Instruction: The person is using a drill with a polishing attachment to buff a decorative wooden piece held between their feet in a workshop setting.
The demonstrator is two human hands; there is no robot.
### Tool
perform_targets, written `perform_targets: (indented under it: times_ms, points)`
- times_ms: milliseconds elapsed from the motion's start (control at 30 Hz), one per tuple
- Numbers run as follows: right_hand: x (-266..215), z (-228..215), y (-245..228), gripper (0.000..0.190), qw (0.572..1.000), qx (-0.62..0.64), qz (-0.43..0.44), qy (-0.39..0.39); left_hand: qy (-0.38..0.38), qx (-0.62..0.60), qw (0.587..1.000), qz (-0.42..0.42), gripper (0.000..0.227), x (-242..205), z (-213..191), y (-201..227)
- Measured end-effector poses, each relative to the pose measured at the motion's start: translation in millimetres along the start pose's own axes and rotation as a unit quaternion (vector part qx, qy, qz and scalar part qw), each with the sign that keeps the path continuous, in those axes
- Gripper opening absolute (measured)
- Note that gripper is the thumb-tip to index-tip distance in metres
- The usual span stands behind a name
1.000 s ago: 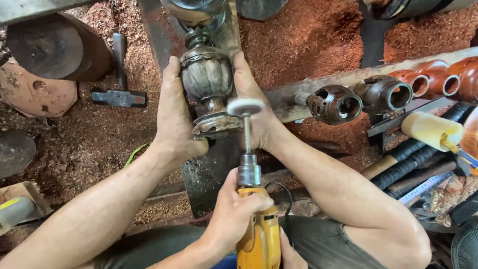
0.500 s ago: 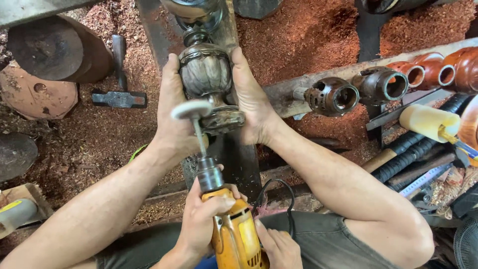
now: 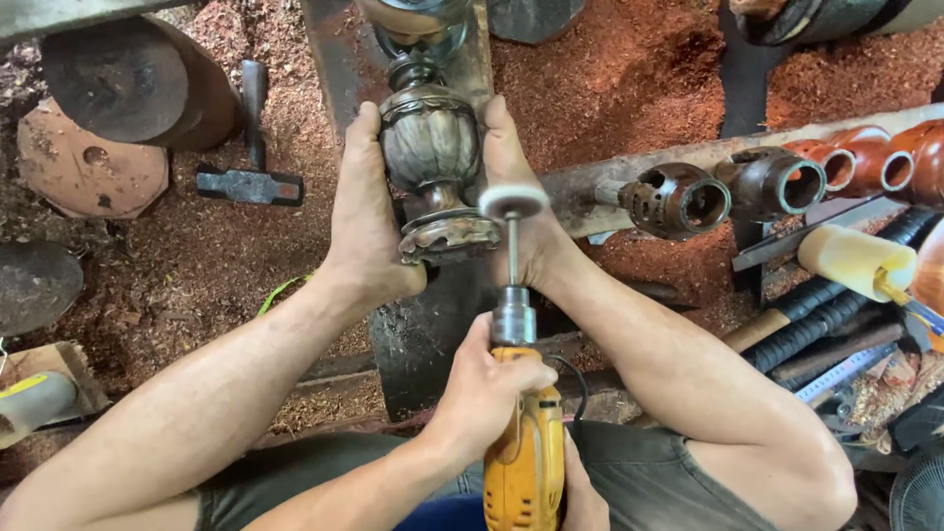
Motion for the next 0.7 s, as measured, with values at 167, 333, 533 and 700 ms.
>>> perform_targets:
  times_ms: [167,333,533,700]
  points:
    - [-3.1,-12.1,-0.8,0.064,0.999,-0.021,-0.012,0.032,-0.025,0.052,0.996,0.070,0.051,-6.0,-14.6,-4.4]
    - [-10.2,10.3,-2.2,0.062,0.997,-0.059,-0.011,0.050,-0.025,0.010,0.998,0.064,0.049,-14.3,-28.2,3.2]
    - [-9.3,0.3,6.9,0.069,0.996,-0.016,0.046,0.072,-0.026,-0.008,0.997,0.071,0.054,-18.4,-40.3,6.4]
    - [-9.0,1.5,6.8,0.067,0.998,-0.036,0.034,0.038,-0.029,0.001,0.997,0.078,0.059,-21.1,-49.8,11.1]
Point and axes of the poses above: each hand's wrist, its own x-axis towards the middle knuckle, its own z-axis out of the palm, y = z × x, the point moved 7 cm from there along x, towards the middle knuckle, and after that the axes turned 15 degrees about z, right-handed, at the moved point
